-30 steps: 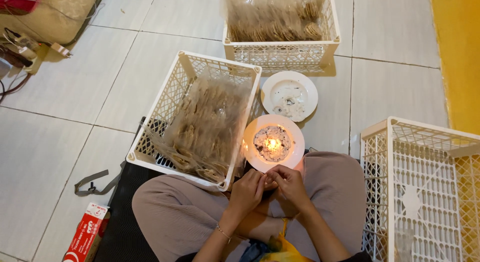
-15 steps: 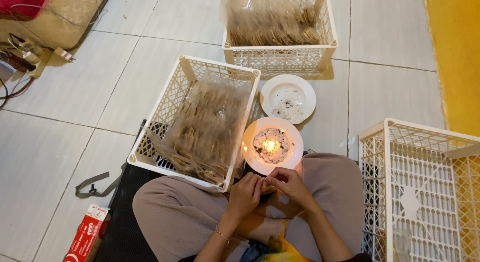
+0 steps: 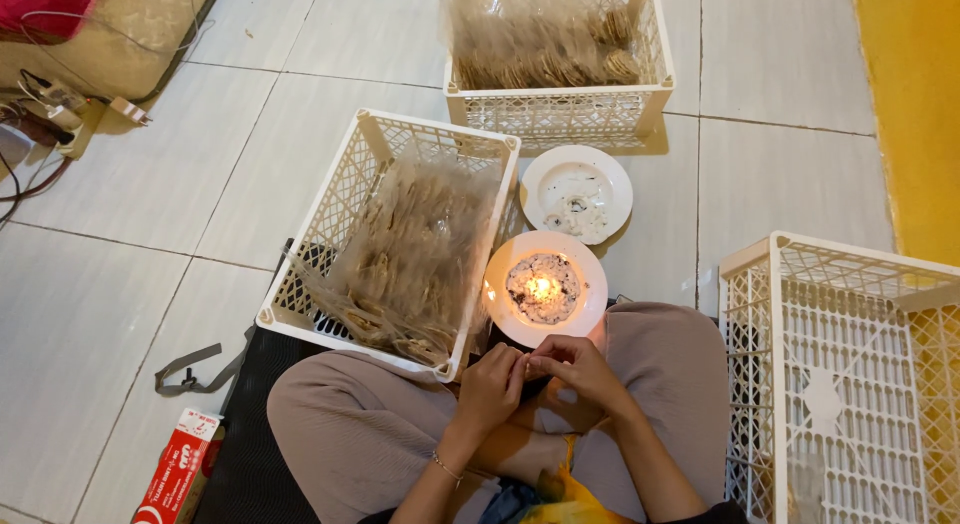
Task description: The person seals small plastic bags filled with snacks by passing the edge of each bag over a candle flame.
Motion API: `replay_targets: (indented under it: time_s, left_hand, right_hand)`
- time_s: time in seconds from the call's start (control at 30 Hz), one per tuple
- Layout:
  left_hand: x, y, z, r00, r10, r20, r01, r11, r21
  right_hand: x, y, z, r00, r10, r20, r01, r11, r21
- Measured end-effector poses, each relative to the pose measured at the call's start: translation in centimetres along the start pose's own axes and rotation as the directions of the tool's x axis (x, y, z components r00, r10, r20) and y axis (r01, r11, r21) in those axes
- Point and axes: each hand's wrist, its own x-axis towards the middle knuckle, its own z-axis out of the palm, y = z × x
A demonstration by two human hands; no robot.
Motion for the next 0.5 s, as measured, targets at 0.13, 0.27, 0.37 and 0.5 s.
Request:
replay_targets:
  time_s: [0.13, 0.27, 0.37, 0.5]
  left_hand:
    - [0.18, 0.51, -0.30, 1.000, 0.002, -0.004, -0.002, 1.000, -0.004]
    - [0.15, 0.45, -0.18, 1.000, -0.011, -0.004, 0.011, 1.000, -0.014]
    - [-0.04, 0.26, 0.10, 1.000, -0.023, 0.002, 0.023, 1.000, -0.016]
    - [0.18, 0.44, 0.00, 1.000, -0.017, -0.009, 0.016, 1.000, -0.025]
  right_hand:
    - [-0.06, 0.32, -0.15, 1.000, -0.022, -0.011, 0.021, 0.994, -0.104]
    - [-0.10, 0.16, -0.08, 1.000, -0.022, 0.003, 0.022, 0.993, -0.112]
    - [-0.09, 0.35, -0.01, 1.000, -0.002, 0.021, 0.003, 1.000, -0.021]
    - [-0.10, 0.09, -0.05, 1.000, -0.023, 0.018, 0.024, 0.998, -0.049]
